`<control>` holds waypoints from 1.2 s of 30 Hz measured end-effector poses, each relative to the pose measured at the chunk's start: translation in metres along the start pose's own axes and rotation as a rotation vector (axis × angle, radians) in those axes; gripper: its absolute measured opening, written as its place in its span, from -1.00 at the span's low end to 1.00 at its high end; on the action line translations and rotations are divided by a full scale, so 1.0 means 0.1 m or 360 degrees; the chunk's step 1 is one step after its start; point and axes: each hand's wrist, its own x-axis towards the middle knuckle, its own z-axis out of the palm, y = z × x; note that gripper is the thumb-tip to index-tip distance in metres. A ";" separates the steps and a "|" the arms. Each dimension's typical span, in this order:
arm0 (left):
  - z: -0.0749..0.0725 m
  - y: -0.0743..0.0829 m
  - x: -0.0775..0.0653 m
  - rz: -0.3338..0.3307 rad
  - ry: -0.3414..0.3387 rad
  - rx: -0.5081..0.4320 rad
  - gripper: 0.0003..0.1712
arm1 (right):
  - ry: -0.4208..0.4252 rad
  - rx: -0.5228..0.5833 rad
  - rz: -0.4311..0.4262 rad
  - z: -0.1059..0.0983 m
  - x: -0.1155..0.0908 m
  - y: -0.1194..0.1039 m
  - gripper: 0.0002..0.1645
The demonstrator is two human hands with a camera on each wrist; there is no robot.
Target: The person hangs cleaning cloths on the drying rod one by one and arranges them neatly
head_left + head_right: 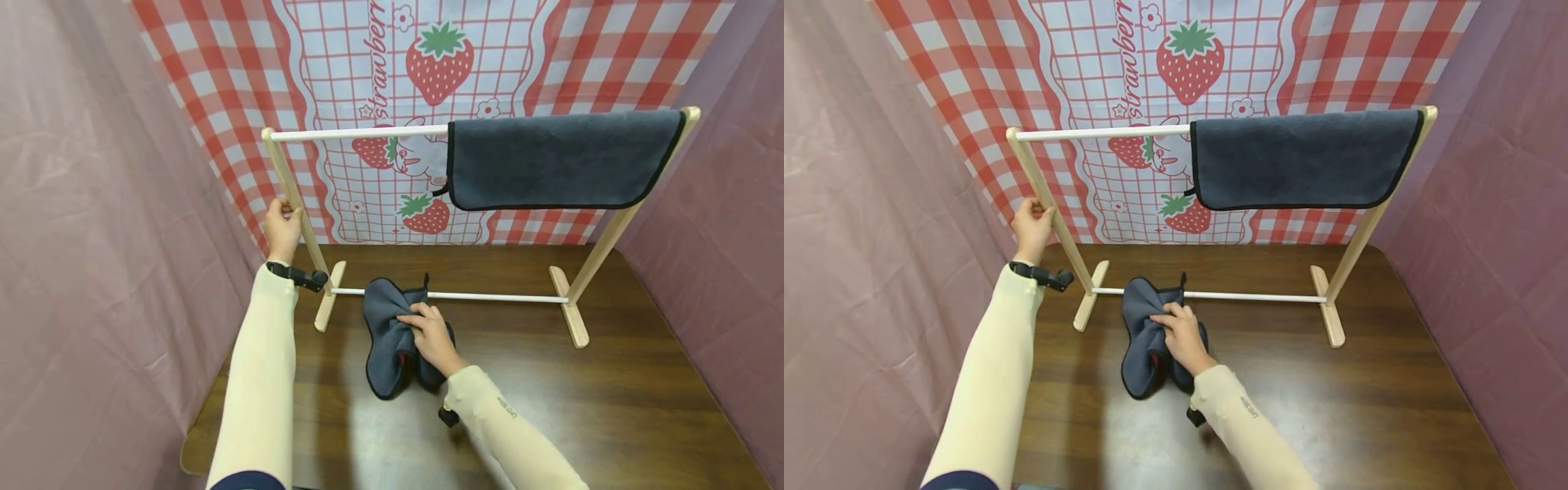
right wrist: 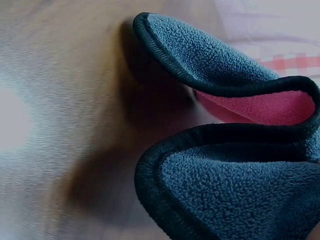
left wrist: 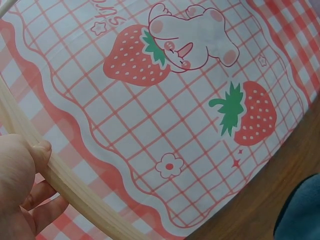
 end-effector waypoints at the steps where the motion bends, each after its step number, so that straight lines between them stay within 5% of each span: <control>1: 0.00 0.00 0.00 0.0001 0.0001 0.0001 -0.74 | 0.0002 0.0004 -0.0001 -0.01 0.02 -0.01 -0.62; 18: -0.01 0.00 0.00 0.0010 -0.0011 0.0029 -0.73 | 0.0096 0.0027 -0.0104 -0.31 0.46 -0.29 -0.70; 36: -0.01 0.00 0.00 0.0022 0.0010 0.0032 -0.75 | 0.0306 0.0049 -0.0410 -0.74 1.01 -0.61 -0.70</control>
